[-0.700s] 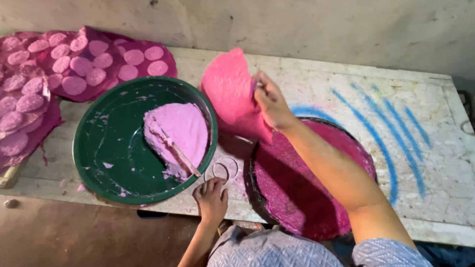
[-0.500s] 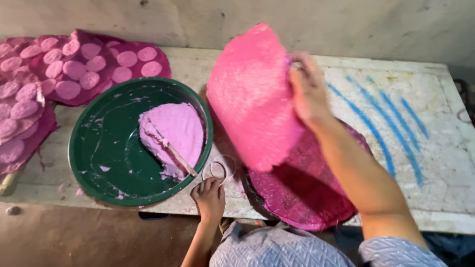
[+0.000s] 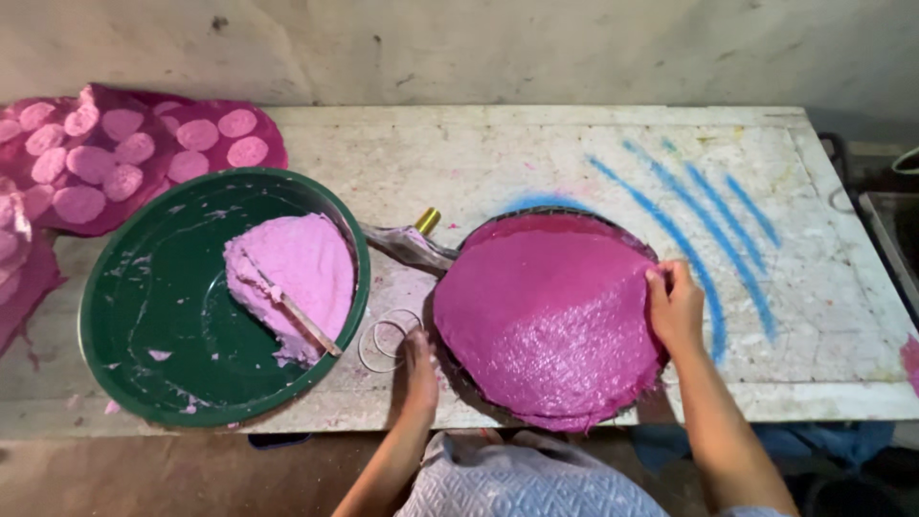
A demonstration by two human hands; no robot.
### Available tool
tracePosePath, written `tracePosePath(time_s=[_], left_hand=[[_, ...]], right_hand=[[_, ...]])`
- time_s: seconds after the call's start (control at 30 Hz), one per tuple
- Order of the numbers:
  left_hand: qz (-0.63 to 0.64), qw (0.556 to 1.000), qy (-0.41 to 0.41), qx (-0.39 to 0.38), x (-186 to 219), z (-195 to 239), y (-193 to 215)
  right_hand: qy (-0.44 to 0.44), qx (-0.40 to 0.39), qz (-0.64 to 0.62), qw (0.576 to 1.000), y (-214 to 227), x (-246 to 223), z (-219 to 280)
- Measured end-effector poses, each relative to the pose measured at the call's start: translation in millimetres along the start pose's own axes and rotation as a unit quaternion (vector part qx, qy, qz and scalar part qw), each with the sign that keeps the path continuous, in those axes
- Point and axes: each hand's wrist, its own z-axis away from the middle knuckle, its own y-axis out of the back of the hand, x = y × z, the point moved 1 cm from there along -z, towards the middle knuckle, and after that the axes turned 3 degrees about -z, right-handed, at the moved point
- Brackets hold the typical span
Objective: The person uses a wooden mold to press patterns into pink dough on a table, occasionally taking more dough from a bowl and using a metal scraper to clean the tool.
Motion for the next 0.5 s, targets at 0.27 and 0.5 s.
tracePosePath(time_s=[0.27,0.5], left_hand=[[-0.213,0.956,-0.202,-0.002,11.2,-2.2,-26.3],[0.006,0.966,-0.231,-0.118,-15.7,14.2,-51.8]], right_hand=[[-0.136,-0.012,-0.001,0.991,3.8,27.9,30.2],[-0.323,-0.041,-0.368,0.871,39.8,102.4,53.3]])
